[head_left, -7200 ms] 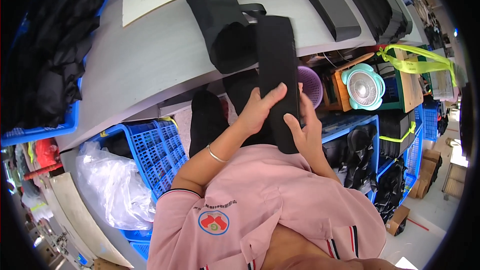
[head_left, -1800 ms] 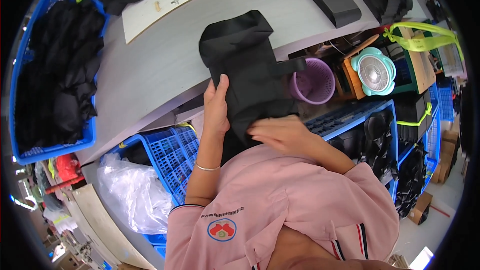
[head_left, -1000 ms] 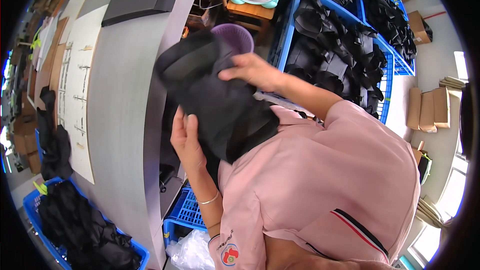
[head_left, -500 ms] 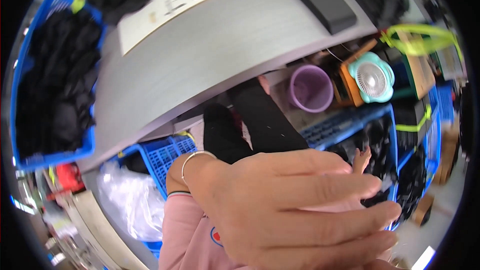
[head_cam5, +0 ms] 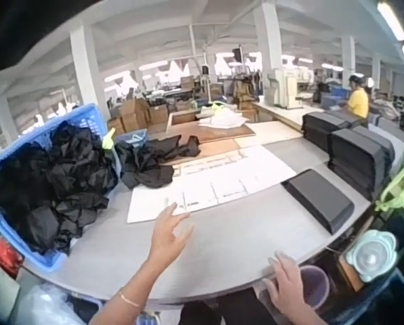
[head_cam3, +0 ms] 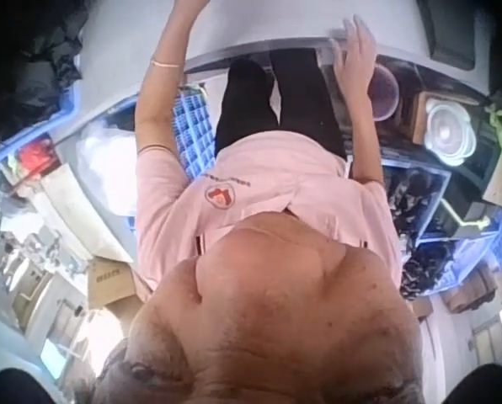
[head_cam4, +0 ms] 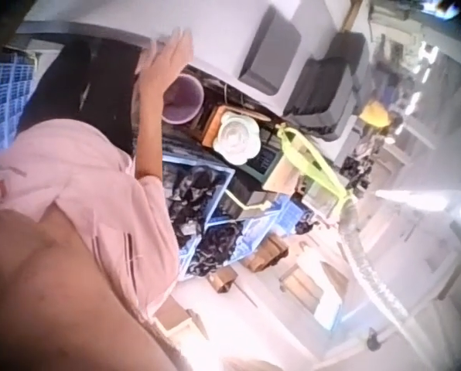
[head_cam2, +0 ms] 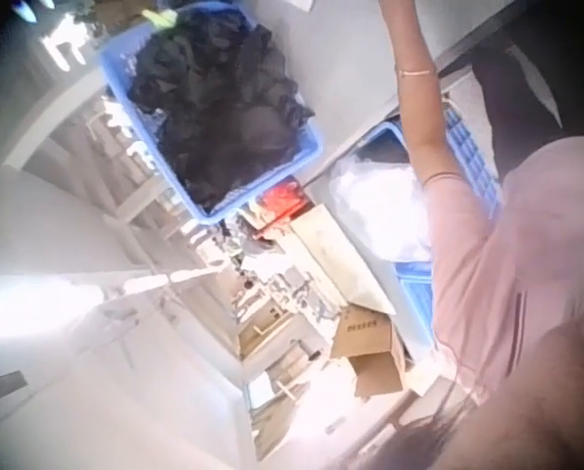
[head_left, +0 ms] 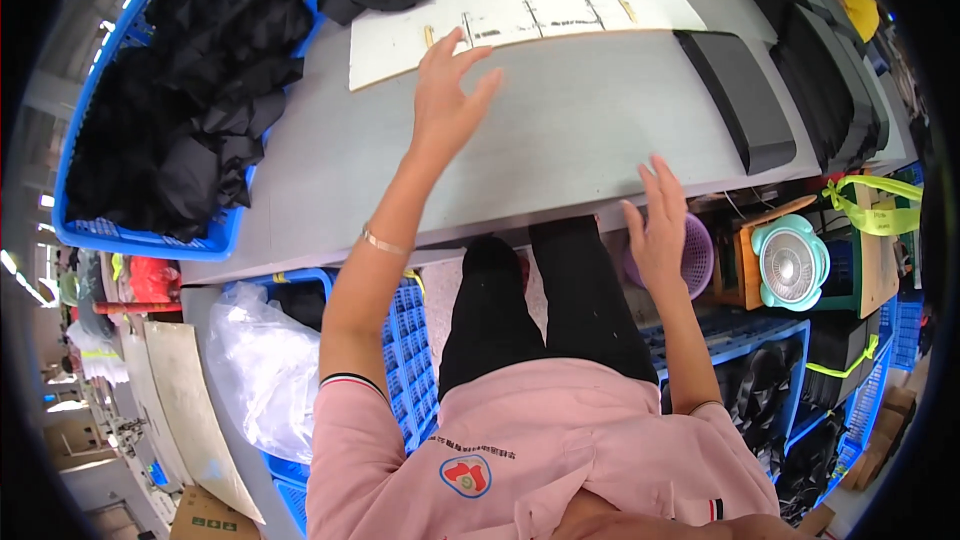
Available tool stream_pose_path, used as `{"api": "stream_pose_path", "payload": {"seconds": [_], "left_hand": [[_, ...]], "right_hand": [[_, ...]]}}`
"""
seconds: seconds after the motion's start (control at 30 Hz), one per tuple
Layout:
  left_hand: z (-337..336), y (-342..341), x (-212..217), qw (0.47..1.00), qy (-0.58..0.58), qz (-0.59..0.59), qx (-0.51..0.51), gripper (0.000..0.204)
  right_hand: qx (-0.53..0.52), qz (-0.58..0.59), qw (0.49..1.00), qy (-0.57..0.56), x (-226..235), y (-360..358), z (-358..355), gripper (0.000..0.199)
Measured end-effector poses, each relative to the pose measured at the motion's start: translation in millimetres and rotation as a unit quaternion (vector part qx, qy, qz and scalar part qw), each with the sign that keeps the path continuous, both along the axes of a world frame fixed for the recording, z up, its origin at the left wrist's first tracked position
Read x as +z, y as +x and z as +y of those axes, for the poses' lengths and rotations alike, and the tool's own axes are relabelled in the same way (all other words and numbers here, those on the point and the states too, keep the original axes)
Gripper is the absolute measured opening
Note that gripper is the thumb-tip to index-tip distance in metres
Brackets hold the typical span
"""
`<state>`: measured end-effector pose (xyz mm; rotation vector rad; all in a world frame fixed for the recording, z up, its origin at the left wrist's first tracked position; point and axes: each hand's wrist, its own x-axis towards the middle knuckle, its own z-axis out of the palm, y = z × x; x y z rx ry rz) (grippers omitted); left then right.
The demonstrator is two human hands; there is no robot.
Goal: Inspecting and organizing black fabric sleeves or components in a manufacturing workshop.
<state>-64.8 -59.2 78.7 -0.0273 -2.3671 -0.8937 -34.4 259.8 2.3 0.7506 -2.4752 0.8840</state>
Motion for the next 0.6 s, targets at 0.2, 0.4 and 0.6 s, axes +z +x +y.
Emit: {"api": "stream_pose_path", "payload": {"seconds": [0.2, 0.4, 0.6], "left_hand": [[-103, -108, -66, 0.973, -0.192, -0.072, 0.109, 0.036], [-166, -179, -78, 0.913, -0.3, -0.208, 0.181, 0.054], [-152, -161, -67, 0.934, -0.272, -0.162, 0.166, 0.057]], "right_hand": [[0.023, 0.029, 0.995, 0.096, -14, -30, -25, 0.051], [0.01, 0.01, 0.993, 0.121, -23, -29, -21, 0.051], [0.016, 0.029, 0.992, 0.124, -27, -30, -23, 0.051]]}}
